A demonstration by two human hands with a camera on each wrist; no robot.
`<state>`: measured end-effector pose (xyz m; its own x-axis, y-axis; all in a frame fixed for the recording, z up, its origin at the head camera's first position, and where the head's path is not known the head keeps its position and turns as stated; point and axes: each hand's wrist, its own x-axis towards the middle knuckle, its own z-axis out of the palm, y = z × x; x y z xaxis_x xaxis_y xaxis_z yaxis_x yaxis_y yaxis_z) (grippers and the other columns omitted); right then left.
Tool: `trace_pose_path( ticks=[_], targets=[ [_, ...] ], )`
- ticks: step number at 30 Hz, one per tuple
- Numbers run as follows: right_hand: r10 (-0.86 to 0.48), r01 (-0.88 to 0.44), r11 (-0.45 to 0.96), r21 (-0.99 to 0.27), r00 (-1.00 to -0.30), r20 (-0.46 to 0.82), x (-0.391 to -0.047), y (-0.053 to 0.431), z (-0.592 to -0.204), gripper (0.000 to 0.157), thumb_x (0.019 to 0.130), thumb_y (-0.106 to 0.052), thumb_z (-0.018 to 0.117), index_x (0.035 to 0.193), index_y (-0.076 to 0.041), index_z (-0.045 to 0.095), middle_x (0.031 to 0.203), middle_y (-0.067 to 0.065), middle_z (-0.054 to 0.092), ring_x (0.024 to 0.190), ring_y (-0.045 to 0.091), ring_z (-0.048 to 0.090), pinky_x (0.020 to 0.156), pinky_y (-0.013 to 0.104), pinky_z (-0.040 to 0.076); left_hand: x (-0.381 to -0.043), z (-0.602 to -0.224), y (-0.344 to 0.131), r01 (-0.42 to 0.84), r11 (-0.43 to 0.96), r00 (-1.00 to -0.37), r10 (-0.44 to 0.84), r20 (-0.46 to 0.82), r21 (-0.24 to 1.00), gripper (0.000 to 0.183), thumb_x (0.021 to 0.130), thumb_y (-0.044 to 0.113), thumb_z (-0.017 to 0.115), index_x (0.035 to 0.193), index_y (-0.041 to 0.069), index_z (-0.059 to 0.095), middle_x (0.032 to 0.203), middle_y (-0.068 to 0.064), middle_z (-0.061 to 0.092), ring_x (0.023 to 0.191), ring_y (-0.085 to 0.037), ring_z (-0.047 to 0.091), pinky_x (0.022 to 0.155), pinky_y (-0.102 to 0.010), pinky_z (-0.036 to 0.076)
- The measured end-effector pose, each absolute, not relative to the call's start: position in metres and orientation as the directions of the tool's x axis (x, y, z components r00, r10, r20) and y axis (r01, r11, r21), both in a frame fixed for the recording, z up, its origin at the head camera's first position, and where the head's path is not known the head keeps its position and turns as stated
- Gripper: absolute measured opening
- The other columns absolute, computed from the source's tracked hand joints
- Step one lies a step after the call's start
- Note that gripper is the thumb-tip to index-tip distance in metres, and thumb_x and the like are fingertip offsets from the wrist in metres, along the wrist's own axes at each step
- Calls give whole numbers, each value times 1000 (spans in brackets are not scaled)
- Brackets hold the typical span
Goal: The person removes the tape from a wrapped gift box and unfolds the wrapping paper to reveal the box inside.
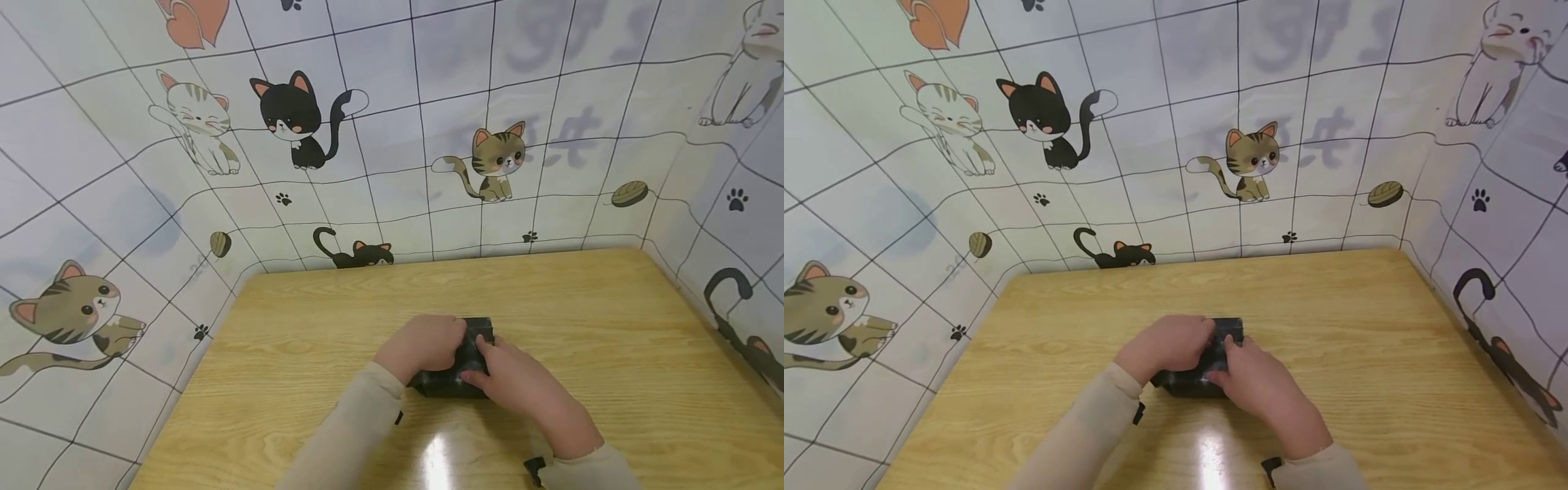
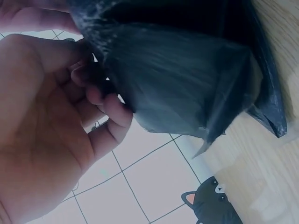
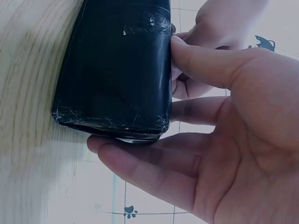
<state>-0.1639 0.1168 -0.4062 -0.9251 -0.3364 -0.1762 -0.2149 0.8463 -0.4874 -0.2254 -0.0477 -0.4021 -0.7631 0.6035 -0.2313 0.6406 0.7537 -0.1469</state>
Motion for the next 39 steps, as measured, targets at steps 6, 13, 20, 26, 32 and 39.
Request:
trace_pose_path(
  ticks=[6,13,20,26,32,39],
  targets=[
    [-332,-222,851,-477,-930,-160,-163,118,-407,81,101,-41,73,155,12,44,153,40,49,134,49,61,101,60,54,-228,-403,-57,657,754,-743,639,-200,-32,16,110,23,55,119,15,66,112,2,72,92,-10,66,86,-29,59],
    [-312,-192,858,-476,-931,-188,-163,120,-405,82,100,-44,74,156,9,45,156,39,47,136,50,60,102,62,54,-221,-406,-67,631,769,-758,639,-128,101,9,110,27,60,109,19,64,102,6,67,88,-7,60,81,-25,55],
    [-313,-200,867,-456,-931,-187,-174,123,-406,101,96,-58,74,163,5,33,171,39,15,147,62,40,105,70,48,-216,-413,-76,590,798,-800,598,-42,123,17,108,33,66,119,20,66,113,4,70,99,-10,69,85,-29,60],
    [-398,-255,846,-468,-887,-236,-187,132,-411,111,94,-64,72,167,3,24,176,32,10,148,61,39,109,70,46,-218,-415,-77,609,778,-784,620,-35,156,12,107,32,67,111,21,70,106,7,68,88,-6,66,80,-25,57],
    [-415,-276,862,-425,-866,-278,-195,133,-408,111,94,-67,70,169,-1,23,177,27,12,144,53,52,103,63,52,-222,-414,-69,629,771,-768,636,-71,97,15,110,29,62,114,19,72,109,4,70,95,-9,70,86,-27,59],
    [-410,-280,873,-399,-865,-289,-195,134,-408,109,95,-67,68,169,-1,22,177,27,11,141,55,53,93,59,56,-223,-410,-56,656,748,-753,639,-161,-100,30,107,25,63,134,13,67,124,-1,72,108,-13,73,93,-30,61]
  ],
)
